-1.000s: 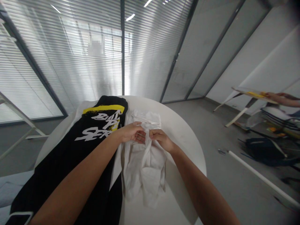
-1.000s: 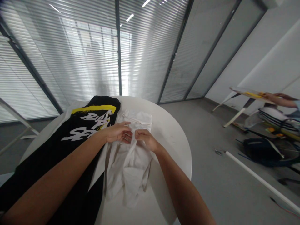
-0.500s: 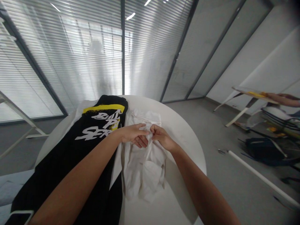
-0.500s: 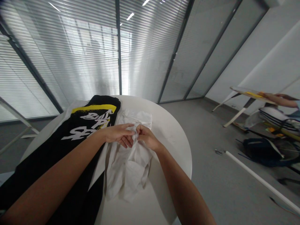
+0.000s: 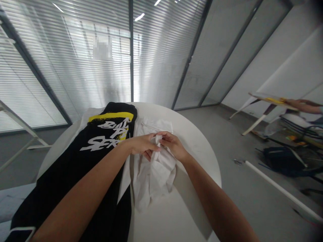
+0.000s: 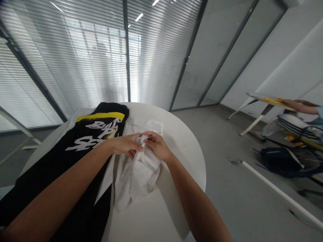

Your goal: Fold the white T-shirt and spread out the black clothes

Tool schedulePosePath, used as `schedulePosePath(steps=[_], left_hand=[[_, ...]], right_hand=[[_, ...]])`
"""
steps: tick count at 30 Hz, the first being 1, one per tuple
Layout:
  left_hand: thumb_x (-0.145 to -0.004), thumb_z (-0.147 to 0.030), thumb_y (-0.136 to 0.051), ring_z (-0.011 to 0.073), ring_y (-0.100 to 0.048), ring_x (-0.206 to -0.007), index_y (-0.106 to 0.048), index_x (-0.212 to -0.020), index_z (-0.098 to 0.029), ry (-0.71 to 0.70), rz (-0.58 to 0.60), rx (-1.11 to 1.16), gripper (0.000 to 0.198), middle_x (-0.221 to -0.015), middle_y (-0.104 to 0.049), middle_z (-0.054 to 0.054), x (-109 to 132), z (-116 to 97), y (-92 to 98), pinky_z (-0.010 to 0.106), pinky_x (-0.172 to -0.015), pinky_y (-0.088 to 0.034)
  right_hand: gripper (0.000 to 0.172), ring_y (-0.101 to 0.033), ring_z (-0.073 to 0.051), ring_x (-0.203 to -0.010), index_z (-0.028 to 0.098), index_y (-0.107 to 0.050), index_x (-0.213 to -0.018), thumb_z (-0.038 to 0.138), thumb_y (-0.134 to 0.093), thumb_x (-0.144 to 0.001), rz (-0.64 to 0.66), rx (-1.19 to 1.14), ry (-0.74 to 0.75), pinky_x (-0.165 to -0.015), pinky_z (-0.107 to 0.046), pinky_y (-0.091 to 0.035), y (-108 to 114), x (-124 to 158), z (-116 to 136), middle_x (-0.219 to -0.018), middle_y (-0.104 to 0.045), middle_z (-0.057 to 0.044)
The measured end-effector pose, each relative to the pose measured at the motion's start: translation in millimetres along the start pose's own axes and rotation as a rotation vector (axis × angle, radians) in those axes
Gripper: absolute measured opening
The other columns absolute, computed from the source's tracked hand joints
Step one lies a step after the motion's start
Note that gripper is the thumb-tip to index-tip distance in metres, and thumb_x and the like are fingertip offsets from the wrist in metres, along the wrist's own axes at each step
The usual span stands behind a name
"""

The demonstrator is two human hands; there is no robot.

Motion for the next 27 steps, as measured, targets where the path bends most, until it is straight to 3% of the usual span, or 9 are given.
schedulePosePath(steps=[5, 9, 13, 15, 18, 20, 24, 27], left_hand=[[-0.071, -0.019, -0.074, 0.0126, -0.059, -0.052, -0.026, -0.150, -0.024, -0.036, -0.214, -0.050, 0.092, -0.068, -0.063, -0.003, 18, -24, 10.7, 0.024, -0.051, -0.048], [-0.073, -0.013, -0.066, 0.0138, -0.061, -0.057, -0.046, -0.139, -0.019, -0.109, -0.288, -0.028, 0.069, -0.071, -0.063, 0.000, 35, -42, 21.0, 0.025, -0.053, -0.050], [-0.072, -0.006, -0.056, 0.0145, -0.061, -0.055, -0.054, -0.132, -0.019, -0.143, -0.391, -0.040, 0.061, -0.070, -0.064, 0.001, 44, -48, 39.0, 0.029, -0.055, -0.053], [-0.072, -0.004, -0.053, 0.0147, -0.062, -0.056, -0.056, -0.129, -0.018, -0.160, -0.464, -0.026, 0.059, -0.071, -0.065, 0.003, 46, -48, 48.2, 0.029, -0.057, -0.054], [-0.071, 0.000, -0.050, 0.0120, -0.058, -0.055, -0.060, -0.121, -0.014, -0.221, -0.544, 0.086, 0.053, -0.071, -0.063, 0.003, 44, -50, 53.9, 0.028, -0.057, -0.054], [-0.071, 0.002, -0.047, 0.0103, -0.057, -0.054, -0.060, -0.117, -0.012, -0.266, -0.564, 0.196, 0.049, -0.072, -0.062, 0.003, 40, -52, 51.1, 0.027, -0.057, -0.054], [-0.070, 0.007, -0.044, 0.0100, -0.059, -0.059, -0.059, -0.109, -0.009, -0.321, -0.570, 0.373, 0.044, -0.075, -0.059, 0.004, 33, -55, 40.9, 0.023, -0.057, -0.055], [-0.069, 0.008, -0.045, 0.0092, -0.058, -0.058, -0.059, -0.105, -0.009, -0.361, -0.615, 0.412, 0.042, -0.074, -0.057, 0.003, 35, -57, 42.9, 0.022, -0.056, -0.055]], right_hand=[[0.041, -0.055, -0.017, -0.090, 0.024, -0.058, -0.115, 0.033, -0.066, -0.076, -0.062, 0.154, 0.023, -0.077, -0.030, -0.045, 6, 1, 6, -0.102, -0.060, -0.004], [0.045, -0.052, -0.015, -0.086, 0.027, -0.051, -0.118, 0.033, -0.068, -0.077, -0.081, 0.216, 0.086, -0.071, -0.026, -0.044, 8, 4, 10, -0.097, -0.052, -0.001], [0.030, -0.046, -0.012, -0.070, 0.023, -0.054, -0.103, 0.037, -0.068, -0.080, 0.027, 0.258, 0.131, -0.065, -0.025, -0.038, -2, 9, 22, -0.079, -0.048, 0.003], [0.022, -0.047, -0.013, -0.071, 0.021, -0.058, -0.092, 0.039, -0.067, -0.082, 0.115, 0.309, 0.145, -0.067, -0.026, -0.038, -10, 13, 30, -0.077, -0.049, 0.002], [0.025, -0.050, -0.014, -0.076, 0.020, -0.062, -0.086, 0.044, -0.067, -0.082, 0.247, 0.350, 0.143, -0.071, -0.028, -0.041, -23, 19, 39, -0.080, -0.055, 0.000], [0.031, -0.054, -0.017, -0.083, 0.020, -0.063, -0.096, 0.046, -0.070, -0.079, 0.294, 0.329, 0.130, -0.075, -0.029, -0.044, -31, 22, 43, -0.091, -0.060, -0.002], [0.064, -0.055, -0.023, -0.108, 0.024, -0.052, -0.128, 0.039, -0.077, -0.071, 0.268, 0.346, 0.141, -0.091, -0.036, -0.046, -38, 27, 48, -0.126, -0.057, -0.008], [0.065, -0.054, -0.026, -0.115, 0.022, -0.049, -0.133, 0.023, -0.070, -0.072, 0.235, 0.524, 0.182, -0.099, -0.042, -0.042, -33, 27, 50, -0.131, -0.057, -0.010]])
Point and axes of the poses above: each hand's wrist, its own x-axis away from the middle knuckle, its own y-axis out of the back of the hand, z = x × y, the point moved 6 cm from there along -x, towards the middle knuckle
